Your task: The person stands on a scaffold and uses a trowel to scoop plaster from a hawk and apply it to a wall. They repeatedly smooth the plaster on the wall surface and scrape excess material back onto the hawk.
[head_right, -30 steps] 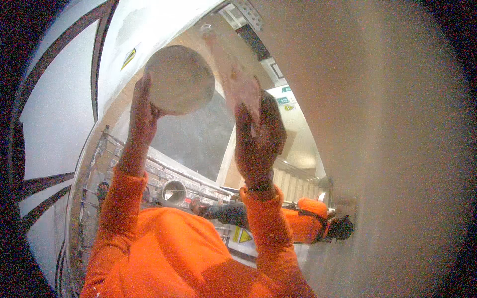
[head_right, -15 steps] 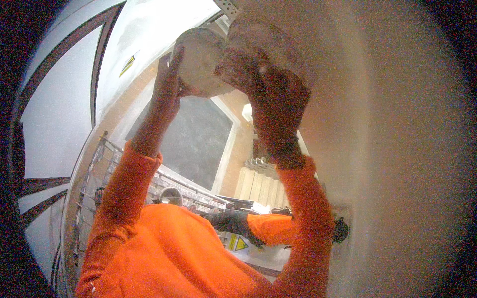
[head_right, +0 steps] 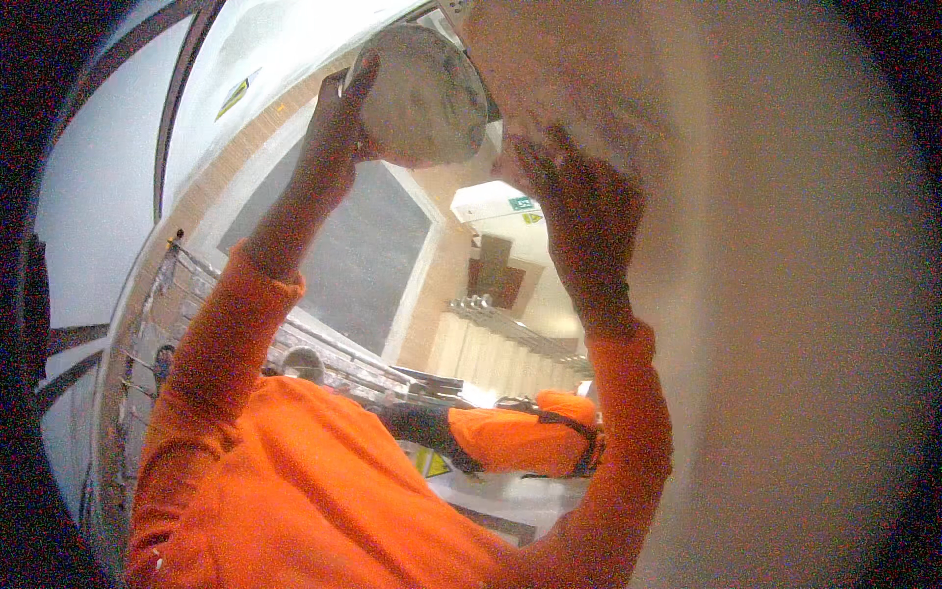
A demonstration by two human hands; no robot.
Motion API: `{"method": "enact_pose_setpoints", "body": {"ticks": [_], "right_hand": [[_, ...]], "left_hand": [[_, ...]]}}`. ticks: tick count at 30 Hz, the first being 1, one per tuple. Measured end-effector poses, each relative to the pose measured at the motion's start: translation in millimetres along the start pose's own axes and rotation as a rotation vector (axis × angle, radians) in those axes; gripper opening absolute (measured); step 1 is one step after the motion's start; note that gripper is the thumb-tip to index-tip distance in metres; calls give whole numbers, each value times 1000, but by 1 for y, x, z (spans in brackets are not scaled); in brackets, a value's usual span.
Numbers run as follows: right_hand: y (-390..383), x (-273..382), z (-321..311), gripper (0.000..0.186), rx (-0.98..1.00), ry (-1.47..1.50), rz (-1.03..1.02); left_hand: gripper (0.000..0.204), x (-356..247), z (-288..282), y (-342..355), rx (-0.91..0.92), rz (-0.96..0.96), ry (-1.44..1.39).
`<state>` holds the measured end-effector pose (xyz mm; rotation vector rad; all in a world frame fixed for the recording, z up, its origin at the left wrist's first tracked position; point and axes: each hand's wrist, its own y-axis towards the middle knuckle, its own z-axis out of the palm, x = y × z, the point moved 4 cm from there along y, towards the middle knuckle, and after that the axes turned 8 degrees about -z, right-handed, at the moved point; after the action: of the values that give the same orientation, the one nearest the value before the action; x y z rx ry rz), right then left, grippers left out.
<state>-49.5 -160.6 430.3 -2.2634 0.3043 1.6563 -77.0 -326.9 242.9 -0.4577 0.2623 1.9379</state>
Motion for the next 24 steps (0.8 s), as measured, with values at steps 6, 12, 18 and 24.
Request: {"method": "enact_pose_setpoints", "body": {"ticks": [6,12,18,24], "right_hand": [[12,-15,-55,53,-196,6,9],[78,-28,-49,49,-359,-194,-94],[49,-16,-41,44,-19,-160,-66],[13,-25,-37,38,-148,-187,-68]], "left_hand": [[79,9,-6,3,0,29,-46],[79,12,-9,-3,-22,19,-19],[80,16,-5,-13,-20,15,-28],[82,28,-5,-20,-4,-53,-34]]}}
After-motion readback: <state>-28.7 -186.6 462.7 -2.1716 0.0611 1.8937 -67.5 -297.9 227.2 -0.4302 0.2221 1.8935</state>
